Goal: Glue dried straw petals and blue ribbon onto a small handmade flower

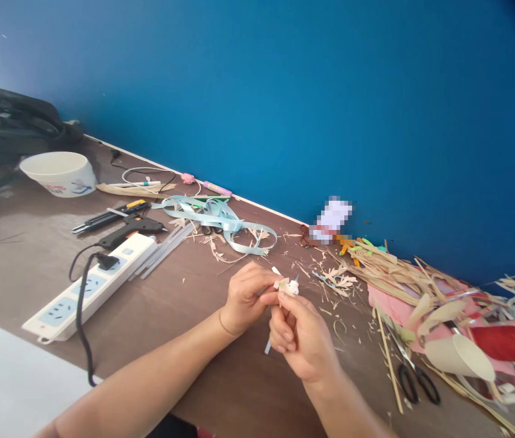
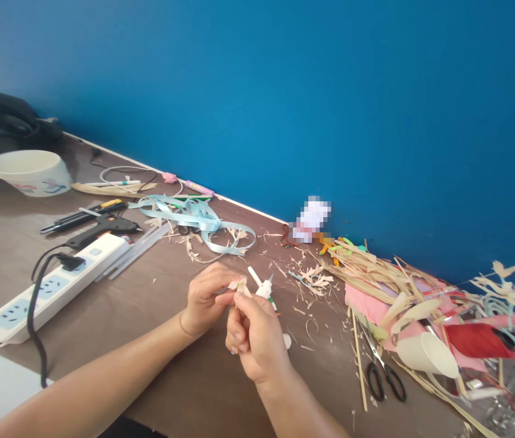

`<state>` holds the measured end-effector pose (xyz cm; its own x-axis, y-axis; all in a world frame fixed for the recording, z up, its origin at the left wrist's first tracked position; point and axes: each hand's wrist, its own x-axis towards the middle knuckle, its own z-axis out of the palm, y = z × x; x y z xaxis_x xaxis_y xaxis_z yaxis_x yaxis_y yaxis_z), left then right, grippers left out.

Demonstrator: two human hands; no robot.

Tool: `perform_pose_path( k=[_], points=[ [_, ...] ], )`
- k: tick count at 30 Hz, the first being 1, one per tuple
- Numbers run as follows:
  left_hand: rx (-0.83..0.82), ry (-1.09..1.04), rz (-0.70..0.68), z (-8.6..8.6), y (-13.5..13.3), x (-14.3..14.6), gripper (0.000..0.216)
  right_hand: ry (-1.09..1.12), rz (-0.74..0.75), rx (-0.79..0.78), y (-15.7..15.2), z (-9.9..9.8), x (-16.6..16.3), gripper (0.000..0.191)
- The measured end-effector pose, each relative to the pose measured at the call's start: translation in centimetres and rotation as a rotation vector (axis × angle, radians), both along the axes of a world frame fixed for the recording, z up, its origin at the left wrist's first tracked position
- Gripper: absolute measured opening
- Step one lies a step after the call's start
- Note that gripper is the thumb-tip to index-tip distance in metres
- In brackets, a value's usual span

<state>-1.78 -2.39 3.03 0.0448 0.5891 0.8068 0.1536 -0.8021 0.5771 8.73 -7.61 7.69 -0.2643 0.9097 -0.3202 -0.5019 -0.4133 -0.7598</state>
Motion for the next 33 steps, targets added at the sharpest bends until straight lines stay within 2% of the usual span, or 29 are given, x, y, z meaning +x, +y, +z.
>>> perform_pose_path(
  k=[6, 17, 26, 30, 33],
  points=[
    [-0.007, -0.016, 0.051, 0.1, -0.1, 0.0, 0.014, 0.054, 0.009, -0.006, -0.5, 0.0, -0.6, 0.022],
    [-0.142, -0.036, 0.009, 0.5, -0.2, 0.2, 0.007, 0.014, -0.008, 0.031, -0.3, -0.6, -0.6, 0.021],
    [-0.104, -0.027, 0.019, 0.3, -0.1, 0.1, 0.014, 0.009, -0.010, 0.047, -0.4, -0.5, -0.8, 0.022],
    [-0.198, -0.061, 0.041, 0.2, 0.0, 0.1, 0.007, -0.018, 0.042, 0.061, -0.9, -0.5, -0.9, 0.021],
    [-0.363, -0.136, 0.024, 0.4, 0.2, 0.2, 0.010, -0.082, 0.108, 0.077, -1.3, -0.4, -0.9, 0.022]
  ],
)
